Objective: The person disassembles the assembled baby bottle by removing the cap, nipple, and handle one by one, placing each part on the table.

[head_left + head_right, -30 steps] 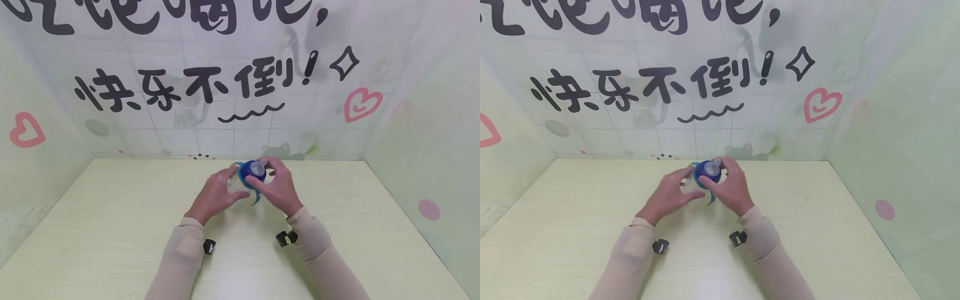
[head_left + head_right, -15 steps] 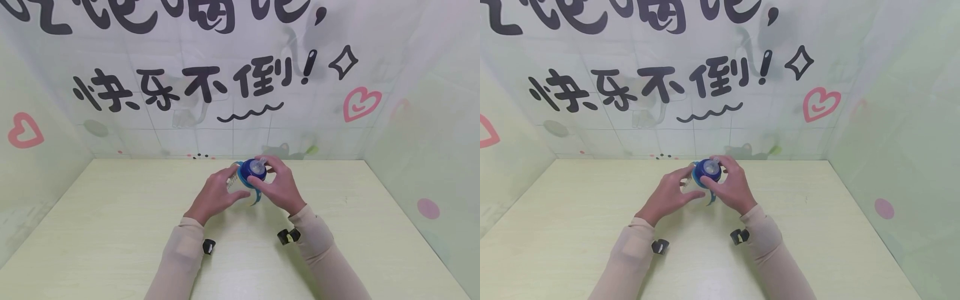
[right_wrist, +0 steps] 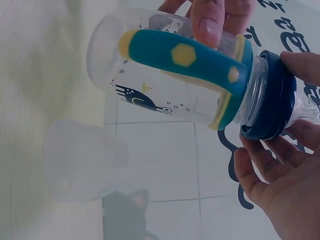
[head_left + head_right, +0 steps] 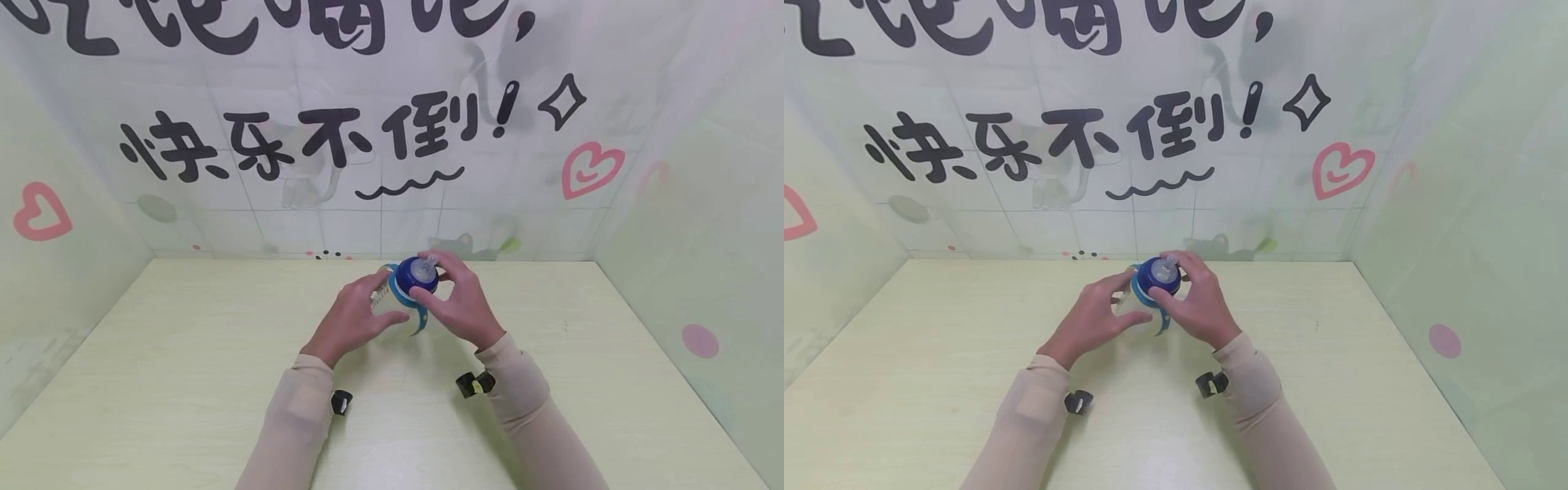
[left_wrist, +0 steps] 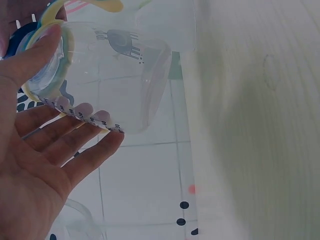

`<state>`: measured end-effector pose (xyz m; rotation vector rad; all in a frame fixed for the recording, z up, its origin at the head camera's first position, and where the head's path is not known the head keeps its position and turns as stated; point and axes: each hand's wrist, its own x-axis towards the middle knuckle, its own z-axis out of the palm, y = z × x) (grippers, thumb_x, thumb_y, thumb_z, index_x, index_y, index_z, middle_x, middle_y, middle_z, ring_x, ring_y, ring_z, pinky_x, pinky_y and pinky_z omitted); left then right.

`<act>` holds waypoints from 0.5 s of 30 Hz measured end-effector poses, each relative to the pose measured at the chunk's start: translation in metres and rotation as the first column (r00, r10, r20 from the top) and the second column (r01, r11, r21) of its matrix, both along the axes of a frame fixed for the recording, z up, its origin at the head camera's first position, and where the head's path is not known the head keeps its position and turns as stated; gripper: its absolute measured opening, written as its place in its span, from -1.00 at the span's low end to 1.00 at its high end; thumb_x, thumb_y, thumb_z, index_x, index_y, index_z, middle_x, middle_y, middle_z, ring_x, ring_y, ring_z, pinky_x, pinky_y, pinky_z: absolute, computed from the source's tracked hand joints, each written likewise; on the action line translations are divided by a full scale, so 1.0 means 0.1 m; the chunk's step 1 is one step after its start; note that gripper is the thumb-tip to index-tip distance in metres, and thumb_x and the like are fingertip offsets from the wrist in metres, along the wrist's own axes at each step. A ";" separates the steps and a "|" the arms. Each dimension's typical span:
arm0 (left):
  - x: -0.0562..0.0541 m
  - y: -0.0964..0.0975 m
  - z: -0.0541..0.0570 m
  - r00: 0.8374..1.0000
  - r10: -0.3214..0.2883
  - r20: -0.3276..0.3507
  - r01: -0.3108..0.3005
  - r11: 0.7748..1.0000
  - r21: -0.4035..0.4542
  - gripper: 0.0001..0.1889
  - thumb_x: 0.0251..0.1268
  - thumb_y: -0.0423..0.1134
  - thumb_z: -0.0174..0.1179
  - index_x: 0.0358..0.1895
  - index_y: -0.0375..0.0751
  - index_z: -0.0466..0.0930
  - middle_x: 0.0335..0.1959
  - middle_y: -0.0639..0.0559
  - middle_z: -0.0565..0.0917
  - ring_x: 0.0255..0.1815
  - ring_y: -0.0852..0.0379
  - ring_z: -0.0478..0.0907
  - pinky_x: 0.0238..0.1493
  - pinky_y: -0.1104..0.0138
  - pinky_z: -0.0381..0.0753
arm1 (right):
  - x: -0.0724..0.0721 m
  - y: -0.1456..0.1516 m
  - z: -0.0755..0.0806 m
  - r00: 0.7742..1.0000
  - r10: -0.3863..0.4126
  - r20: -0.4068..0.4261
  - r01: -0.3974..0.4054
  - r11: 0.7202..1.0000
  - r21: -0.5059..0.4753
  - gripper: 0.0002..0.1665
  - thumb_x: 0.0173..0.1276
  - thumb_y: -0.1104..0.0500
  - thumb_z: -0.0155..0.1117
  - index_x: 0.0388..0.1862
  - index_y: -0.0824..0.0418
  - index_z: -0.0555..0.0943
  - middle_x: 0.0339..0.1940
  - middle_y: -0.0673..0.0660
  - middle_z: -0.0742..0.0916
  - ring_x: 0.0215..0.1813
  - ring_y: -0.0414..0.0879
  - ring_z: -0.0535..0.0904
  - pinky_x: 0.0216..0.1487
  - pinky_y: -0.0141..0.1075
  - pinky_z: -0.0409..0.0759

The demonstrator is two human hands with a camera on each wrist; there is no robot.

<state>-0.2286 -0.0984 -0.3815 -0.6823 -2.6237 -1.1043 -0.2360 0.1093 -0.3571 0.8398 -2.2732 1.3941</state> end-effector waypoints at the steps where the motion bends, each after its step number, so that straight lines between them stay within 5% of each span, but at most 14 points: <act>1: 0.00 0.00 0.00 1.000 0.001 0.001 -0.001 1.000 0.001 -0.29 0.13 -0.02 0.48 0.35 -0.14 0.46 0.16 0.00 0.64 0.17 0.02 0.57 0.22 0.10 0.55 | 0.00 0.00 0.01 1.000 0.002 0.001 -0.002 1.000 -0.002 -0.42 0.24 0.27 0.45 0.23 0.35 0.54 0.18 0.23 0.64 0.16 0.07 0.55 0.01 0.00 0.61; 15: 0.00 0.00 0.00 1.000 0.012 -0.002 -0.012 1.000 -0.008 -0.26 0.12 -0.02 0.49 0.36 -0.18 0.45 0.16 -0.03 0.64 0.20 -0.01 0.56 0.24 0.08 0.53 | 0.01 0.05 0.03 1.000 -0.008 0.005 0.008 1.000 -0.008 -0.41 0.26 0.25 0.44 0.25 0.33 0.52 0.22 0.21 0.62 0.18 0.05 0.54 0.03 -0.02 0.60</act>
